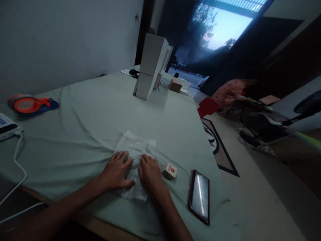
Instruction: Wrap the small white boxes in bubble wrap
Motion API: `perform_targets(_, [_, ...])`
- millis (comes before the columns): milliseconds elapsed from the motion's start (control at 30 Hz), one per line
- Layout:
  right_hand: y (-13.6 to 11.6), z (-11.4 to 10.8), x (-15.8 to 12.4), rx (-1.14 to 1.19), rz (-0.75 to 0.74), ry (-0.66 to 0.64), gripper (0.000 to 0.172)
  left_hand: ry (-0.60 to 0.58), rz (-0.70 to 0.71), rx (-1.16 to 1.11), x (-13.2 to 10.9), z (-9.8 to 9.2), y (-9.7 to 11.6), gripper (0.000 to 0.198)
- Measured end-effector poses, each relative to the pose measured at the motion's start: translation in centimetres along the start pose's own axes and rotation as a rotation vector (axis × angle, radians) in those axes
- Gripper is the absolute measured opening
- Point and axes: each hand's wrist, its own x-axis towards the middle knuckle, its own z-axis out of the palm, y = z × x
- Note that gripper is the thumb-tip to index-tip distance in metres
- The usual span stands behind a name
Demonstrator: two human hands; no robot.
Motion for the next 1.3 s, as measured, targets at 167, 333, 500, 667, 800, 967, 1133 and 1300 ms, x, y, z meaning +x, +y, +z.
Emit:
perform_targets(167, [0.1,1.1,-0.4,0.065,0.022,0.054,0.038,-0.009,0.154,-0.045,-1.4,0.7,0.5,0.072])
perform_targets(333, [1.2,-0.3,-1.5,0.124,-0.014,0.105,0.037,-0.063,0.205,-0.059,-1.8,1.3,0.8,0.075])
perform_targets(500, [6.2,-2.2,-4.9,0.016,0.164,0.215,0.05,-0.075,0.205,-0.066,-1.7,1.1,0.8,0.073])
perform_targets(667, [8.9,-2.5,-7.3,0.054,0.374,0.108,0.042,-0.058,0.187,-0.064,-1.8,1.4,0.9,0.076])
perform_targets(800, [4.7,-5.6,-6.5,0.319,0.425,0.345,0.044,-0.043,0.202,-0.062,-1.7,1.7,0.7,0.077])
perform_targets(967, [-2.1,-7.4,-2.5,0.774,0.162,0.257,0.041,-0.021,0.201,-0.1,-1.7,2.0,0.8,0.078])
perform_targets(1133, [-1.9,-2.3,0.5,0.837,0.239,0.12,0.043,0.015,0.224,-0.214,-1.9,1.7,0.5,0.083])
perform_targets(1300, [-0.1,1.3,0.6,0.831,0.266,0.099,0.051,0.17,0.144,-0.258,-2.8,1.0,-1.2,0.031])
